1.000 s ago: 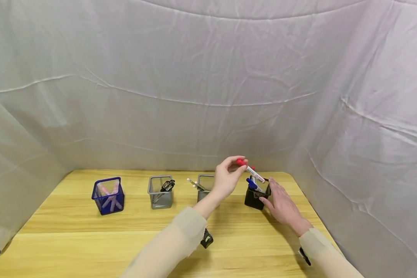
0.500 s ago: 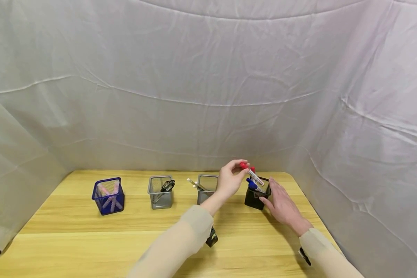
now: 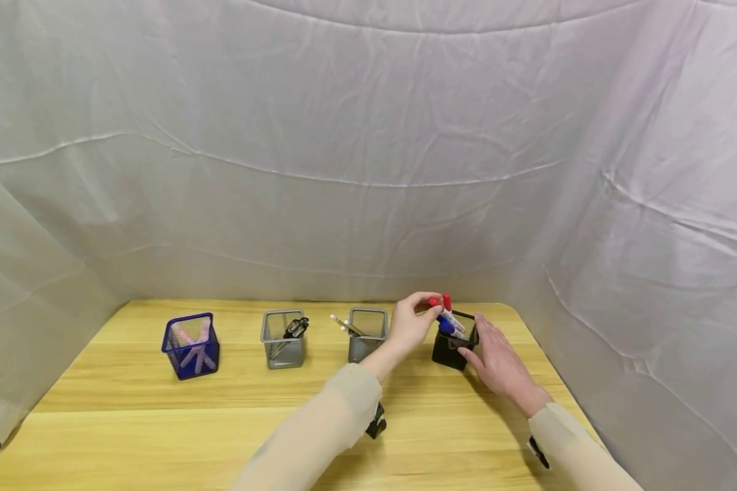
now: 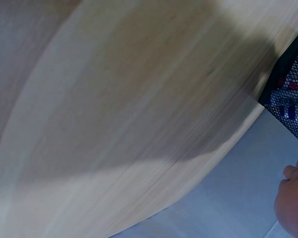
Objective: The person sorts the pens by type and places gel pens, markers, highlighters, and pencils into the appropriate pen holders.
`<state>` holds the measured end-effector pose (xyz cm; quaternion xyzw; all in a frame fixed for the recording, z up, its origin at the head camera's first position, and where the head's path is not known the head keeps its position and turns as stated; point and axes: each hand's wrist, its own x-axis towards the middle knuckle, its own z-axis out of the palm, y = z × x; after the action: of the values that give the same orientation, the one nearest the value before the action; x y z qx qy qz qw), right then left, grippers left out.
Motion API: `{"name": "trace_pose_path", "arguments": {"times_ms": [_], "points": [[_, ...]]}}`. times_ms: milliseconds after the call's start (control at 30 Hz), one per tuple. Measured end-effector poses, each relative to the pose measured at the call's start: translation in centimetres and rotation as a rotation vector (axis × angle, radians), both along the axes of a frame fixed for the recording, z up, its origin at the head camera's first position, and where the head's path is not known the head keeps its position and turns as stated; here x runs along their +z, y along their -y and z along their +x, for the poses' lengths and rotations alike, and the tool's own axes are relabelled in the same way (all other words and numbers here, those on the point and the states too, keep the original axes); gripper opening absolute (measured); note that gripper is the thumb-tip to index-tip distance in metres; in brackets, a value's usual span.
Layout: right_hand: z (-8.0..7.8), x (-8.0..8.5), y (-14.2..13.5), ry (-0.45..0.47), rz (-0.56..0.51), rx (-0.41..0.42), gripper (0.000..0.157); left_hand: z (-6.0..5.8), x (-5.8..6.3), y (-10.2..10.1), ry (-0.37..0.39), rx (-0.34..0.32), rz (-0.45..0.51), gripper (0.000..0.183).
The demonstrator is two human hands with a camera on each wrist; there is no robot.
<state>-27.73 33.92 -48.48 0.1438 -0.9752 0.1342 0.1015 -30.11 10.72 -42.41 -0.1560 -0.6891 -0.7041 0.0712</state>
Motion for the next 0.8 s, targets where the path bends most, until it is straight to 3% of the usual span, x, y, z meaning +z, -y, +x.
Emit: {"name": "trace_pose_path", "arguments": {"times_ms": [300,800], "points": [[0.0,-0.3,0.1,-0.001,-0.006,0.004,0.085,-0.1,-1.0,0.0,-0.014,-0.027,-0.192,0.027],[-0.2,-0.1,0.0,-0.011,-0.01,-0.006,0.085,0.1,-1.3,0.4,0.02,-0.036,-0.197,0.028]]}}
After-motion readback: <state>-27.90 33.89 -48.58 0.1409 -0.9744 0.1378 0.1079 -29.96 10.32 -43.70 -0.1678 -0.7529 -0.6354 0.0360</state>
